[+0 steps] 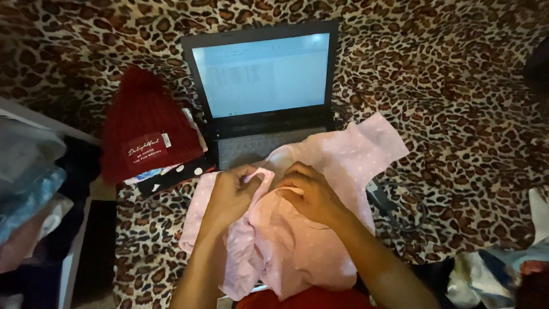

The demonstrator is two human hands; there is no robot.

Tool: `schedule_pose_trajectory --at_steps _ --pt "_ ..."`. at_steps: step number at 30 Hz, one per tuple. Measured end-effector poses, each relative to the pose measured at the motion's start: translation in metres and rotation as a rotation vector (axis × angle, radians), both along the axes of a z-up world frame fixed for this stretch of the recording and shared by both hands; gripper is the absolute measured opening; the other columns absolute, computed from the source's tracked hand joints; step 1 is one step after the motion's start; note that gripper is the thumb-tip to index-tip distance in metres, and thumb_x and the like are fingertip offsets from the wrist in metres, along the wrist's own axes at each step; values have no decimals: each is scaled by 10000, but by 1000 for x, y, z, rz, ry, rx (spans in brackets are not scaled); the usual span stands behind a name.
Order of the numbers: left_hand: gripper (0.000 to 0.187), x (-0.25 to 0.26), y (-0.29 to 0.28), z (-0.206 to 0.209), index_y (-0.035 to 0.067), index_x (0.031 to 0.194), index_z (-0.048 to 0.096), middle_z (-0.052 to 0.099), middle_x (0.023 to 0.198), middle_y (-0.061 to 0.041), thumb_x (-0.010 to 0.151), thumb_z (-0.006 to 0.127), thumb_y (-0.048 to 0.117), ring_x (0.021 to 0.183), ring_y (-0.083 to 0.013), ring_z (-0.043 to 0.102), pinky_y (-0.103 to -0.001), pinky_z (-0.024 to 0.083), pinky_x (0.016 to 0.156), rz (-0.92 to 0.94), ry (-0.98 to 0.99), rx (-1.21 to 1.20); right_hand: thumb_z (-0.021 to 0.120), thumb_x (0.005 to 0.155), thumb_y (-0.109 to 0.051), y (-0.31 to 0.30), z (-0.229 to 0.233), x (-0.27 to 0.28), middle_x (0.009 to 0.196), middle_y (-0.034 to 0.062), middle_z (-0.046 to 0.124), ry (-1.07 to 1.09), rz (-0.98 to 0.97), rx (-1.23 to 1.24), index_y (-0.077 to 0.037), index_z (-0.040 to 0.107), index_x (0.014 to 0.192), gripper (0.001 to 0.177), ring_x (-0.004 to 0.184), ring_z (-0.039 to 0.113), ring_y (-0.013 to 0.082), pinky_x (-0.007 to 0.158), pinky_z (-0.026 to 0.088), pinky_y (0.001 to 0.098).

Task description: Unfolding a pink onesie, scanning it with a handheld barcode scanner, and entering information into a laptop.

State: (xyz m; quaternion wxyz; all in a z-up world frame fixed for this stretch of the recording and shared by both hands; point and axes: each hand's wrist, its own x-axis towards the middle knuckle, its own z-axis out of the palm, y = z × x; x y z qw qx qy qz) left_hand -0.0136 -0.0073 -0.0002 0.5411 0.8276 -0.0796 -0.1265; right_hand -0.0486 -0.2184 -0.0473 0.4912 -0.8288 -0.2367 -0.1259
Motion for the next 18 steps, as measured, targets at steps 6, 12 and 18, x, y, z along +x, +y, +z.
schedule_pose_trajectory --at_steps 6,12,18 --pt "181 -2 2 11 49 917 818 787 820 -193 855 657 104 736 -307 738 -408 563 692 2 5 29 753 886 -104 0 7 1 836 63 710 32 38 -17 -124 734 919 43 764 722 305 766 536 389" --pt "185 -4 4 10 45 911 821 795 825 -170 853 650 89 789 -259 744 -392 573 746 26 22 -7 776 896 -152 -1 4 -1 844 30 736 -103 -82 -92 -141 762 957 64 753 726 256 743 550 349" --pt "180 -6 0 11 14 919 812 790 837 -196 852 658 81 811 -309 758 -413 576 764 6 7 -16 767 858 -12 4 0 -2 852 61 746 -142 -54 37 -106 775 940 125 766 739 281 722 582 362"
